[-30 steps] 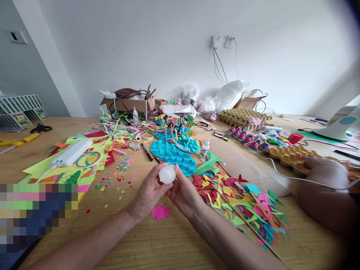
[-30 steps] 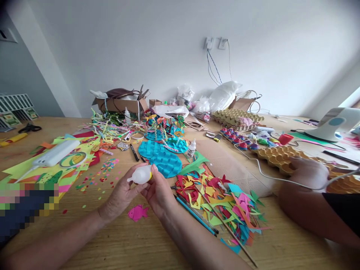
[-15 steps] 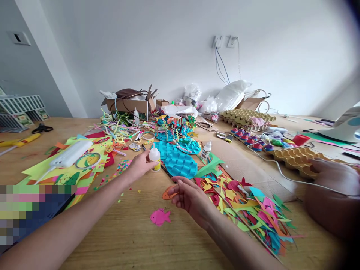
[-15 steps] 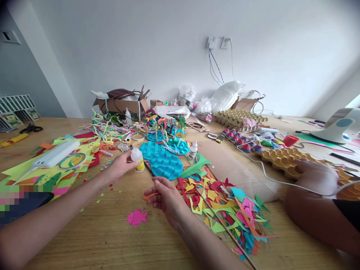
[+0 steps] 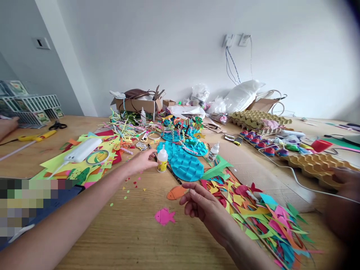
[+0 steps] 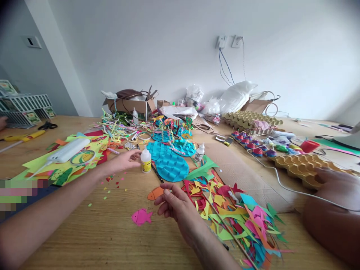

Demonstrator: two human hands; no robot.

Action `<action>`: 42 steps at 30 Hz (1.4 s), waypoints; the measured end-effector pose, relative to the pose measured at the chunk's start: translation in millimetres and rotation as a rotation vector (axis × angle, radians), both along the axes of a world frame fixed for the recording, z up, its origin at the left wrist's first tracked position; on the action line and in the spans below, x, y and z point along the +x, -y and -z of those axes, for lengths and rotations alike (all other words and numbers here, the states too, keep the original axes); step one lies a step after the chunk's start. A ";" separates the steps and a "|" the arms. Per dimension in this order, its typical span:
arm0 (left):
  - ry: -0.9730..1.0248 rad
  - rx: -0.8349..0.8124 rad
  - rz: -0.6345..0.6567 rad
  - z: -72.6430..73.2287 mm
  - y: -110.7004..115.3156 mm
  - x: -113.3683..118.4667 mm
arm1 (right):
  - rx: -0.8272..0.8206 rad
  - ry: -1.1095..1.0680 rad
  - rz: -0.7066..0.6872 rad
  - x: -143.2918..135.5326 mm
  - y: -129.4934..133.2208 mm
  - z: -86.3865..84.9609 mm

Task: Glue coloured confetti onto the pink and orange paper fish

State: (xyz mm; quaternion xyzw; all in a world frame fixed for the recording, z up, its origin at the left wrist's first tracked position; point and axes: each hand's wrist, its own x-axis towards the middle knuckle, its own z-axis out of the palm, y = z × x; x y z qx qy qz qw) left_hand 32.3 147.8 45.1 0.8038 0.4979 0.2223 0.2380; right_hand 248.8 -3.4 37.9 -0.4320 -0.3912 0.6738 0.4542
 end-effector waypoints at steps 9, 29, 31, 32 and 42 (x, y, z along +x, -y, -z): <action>-0.432 -0.090 0.081 -26.2 31.5 -75.2 | 0.158 0.388 -0.287 13.6 24.0 -12.0; -0.647 0.000 0.000 13.6 38.1 -121.3 | 0.307 0.872 -0.466 -0.2 27.4 -20.6; -0.657 0.000 -0.003 14.2 37.9 -120.2 | 0.304 0.872 -0.467 -0.2 26.9 -20.4; -0.664 0.003 -0.002 14.2 38.2 -119.1 | 0.301 0.873 -0.469 -0.3 26.7 -20.1; -0.765 0.067 0.030 9.3 49.2 -103.8 | 0.323 0.875 -0.464 0.2 25.1 -19.8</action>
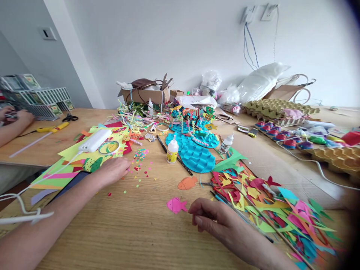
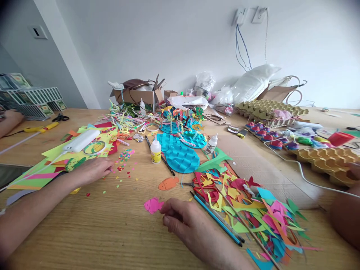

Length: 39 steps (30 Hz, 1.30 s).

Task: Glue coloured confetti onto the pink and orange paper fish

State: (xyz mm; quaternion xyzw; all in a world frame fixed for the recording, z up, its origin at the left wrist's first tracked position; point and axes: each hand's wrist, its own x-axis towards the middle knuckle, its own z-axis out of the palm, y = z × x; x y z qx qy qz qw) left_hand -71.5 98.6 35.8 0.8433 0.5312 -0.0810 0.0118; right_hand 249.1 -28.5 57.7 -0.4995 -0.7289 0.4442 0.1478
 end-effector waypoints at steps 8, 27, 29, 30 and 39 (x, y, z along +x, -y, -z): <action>0.002 0.025 -0.033 5.6 0.8 3.1 | -0.024 -0.007 0.001 2.6 1.6 0.2; 0.890 -0.458 -0.290 -22.1 24.7 31.4 | 0.006 -0.054 0.018 -18.4 -19.4 -9.9; 1.006 -0.515 -0.314 -25.0 34.4 49.3 | 0.077 -0.062 0.043 -29.8 -30.2 -10.4; 1.041 -0.539 -0.313 -25.8 38.8 57.6 | 0.104 -0.062 0.054 -35.4 -35.3 -10.2; 1.144 -0.662 -0.238 -14.7 55.7 94.4 | 0.248 -0.030 0.149 -59.0 -53.9 3.5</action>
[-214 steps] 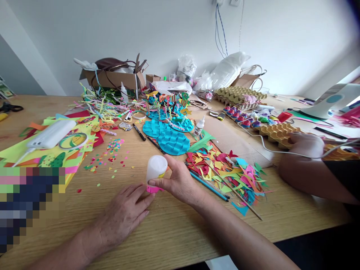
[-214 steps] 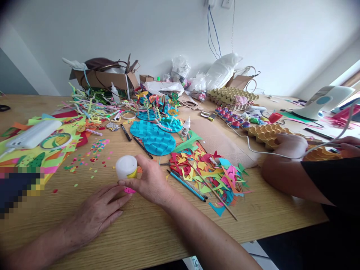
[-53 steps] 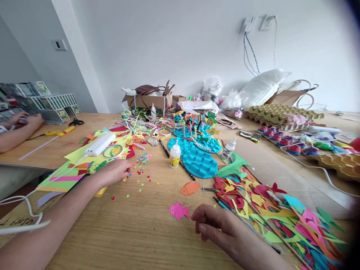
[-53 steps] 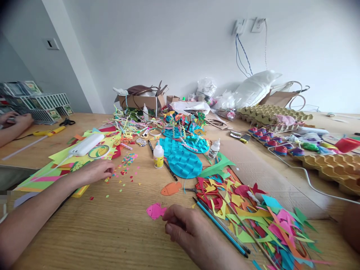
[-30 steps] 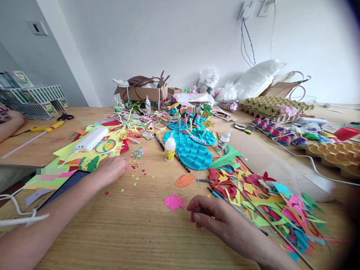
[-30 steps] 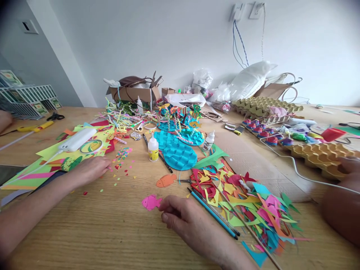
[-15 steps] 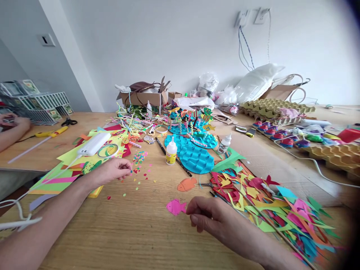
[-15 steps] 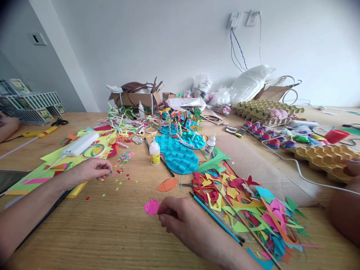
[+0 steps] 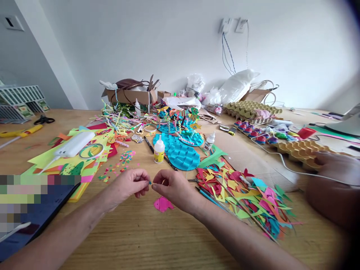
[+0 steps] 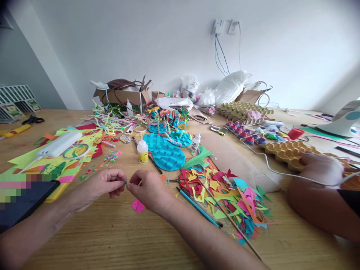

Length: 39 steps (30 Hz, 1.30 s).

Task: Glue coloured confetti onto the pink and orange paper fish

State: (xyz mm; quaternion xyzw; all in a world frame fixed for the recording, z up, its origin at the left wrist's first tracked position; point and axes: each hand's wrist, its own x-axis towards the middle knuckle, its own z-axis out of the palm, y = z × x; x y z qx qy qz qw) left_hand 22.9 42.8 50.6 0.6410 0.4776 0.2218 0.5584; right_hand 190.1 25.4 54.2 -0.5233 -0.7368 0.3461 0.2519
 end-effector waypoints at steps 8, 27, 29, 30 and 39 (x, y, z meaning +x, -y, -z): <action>0.036 -0.025 0.042 12.5 1.3 5.0 | -0.028 -0.045 0.035 0.9 1.9 10.0; -0.012 -0.040 0.118 19.2 7.1 9.9 | -0.162 -0.044 0.019 7.0 3.0 20.9; -0.061 0.032 0.130 22.2 5.8 10.1 | -0.161 -0.027 0.014 6.8 3.6 19.5; -0.088 0.069 0.135 23.4 5.2 10.4 | -0.157 -0.019 0.009 6.8 3.9 18.8; -0.142 0.116 0.159 25.3 4.6 13.9 | -0.130 0.014 -0.044 11.6 3.9 22.0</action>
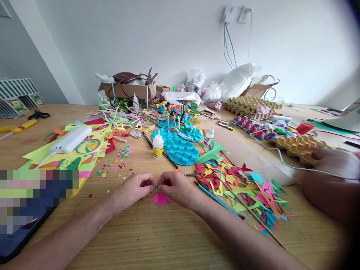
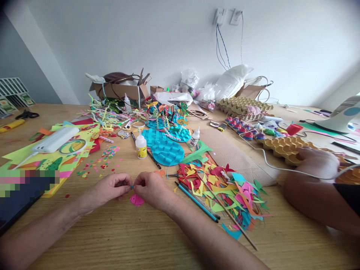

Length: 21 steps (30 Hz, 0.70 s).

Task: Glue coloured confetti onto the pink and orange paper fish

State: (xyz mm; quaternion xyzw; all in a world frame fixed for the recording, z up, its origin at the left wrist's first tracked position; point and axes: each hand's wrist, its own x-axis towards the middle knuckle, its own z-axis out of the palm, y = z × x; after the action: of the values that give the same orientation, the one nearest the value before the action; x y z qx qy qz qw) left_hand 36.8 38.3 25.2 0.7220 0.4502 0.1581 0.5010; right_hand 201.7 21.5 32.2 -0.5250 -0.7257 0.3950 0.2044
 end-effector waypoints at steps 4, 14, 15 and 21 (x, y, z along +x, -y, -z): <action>0.030 -0.048 -0.010 2.9 1.0 0.1 | 0.017 0.001 -0.028 2.8 0.6 0.7; 0.086 -0.103 -0.023 5.5 3.4 1.0 | 0.025 0.028 -0.058 5.0 2.0 -2.1; 0.092 -0.106 -0.022 5.2 3.8 1.4 | 0.026 0.027 -0.062 5.2 2.1 -1.7; 0.044 -0.098 -0.008 3.8 4.8 0.6 | 0.045 0.071 -0.093 7.9 2.6 -3.7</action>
State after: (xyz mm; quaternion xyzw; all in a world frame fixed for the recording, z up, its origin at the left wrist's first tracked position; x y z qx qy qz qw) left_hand 37.4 33.5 21.5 0.6911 0.4492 0.1536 0.5450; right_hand 209.6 18.9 36.0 -0.4994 -0.7648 0.3690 0.1717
